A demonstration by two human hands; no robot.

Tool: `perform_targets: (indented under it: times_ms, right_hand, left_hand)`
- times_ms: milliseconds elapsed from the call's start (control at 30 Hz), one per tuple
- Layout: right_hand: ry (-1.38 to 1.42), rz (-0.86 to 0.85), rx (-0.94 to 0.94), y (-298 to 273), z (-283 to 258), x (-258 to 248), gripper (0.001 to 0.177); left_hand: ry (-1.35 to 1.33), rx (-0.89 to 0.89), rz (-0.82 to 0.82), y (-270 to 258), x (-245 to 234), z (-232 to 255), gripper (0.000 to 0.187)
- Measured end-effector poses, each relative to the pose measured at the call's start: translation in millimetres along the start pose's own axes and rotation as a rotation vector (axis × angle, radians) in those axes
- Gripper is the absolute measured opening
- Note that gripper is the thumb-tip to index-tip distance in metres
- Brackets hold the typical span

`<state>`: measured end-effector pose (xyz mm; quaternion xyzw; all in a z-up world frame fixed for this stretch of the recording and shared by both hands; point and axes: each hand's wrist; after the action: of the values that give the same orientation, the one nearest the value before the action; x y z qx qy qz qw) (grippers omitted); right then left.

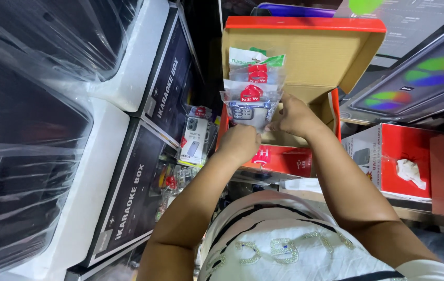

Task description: Organizing and sorting mobile phone cases into a cardboard box.

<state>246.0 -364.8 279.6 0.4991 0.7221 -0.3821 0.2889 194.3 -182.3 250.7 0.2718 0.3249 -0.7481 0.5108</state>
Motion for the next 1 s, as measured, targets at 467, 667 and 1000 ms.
perform_targets:
  times_ms: [467,667,1000]
  right_hand:
    - [0.11,0.242,-0.12,-44,1,-27,0.092]
    - [0.298,0.428,-0.4,-57,4,-20,0.059]
    - [0.371,0.429,-0.465,-52,-10,-14,0.028]
  left_hand:
    - [-0.052,0.3,0.413,-46,-41,11,0.016]
    - [-0.278,0.318,0.825,-46,-34,-5,0.038]
    - [-0.478,0.396,0.816,-39,-34,-5,0.12]
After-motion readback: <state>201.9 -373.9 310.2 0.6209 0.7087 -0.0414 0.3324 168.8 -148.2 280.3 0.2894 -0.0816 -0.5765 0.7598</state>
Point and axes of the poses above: each hand's wrist, its own y-axis towards the middle knuckle, its own x-axis out of the palm, z = x × y, and after that the axes turned 13 degrees about -y, right-handed
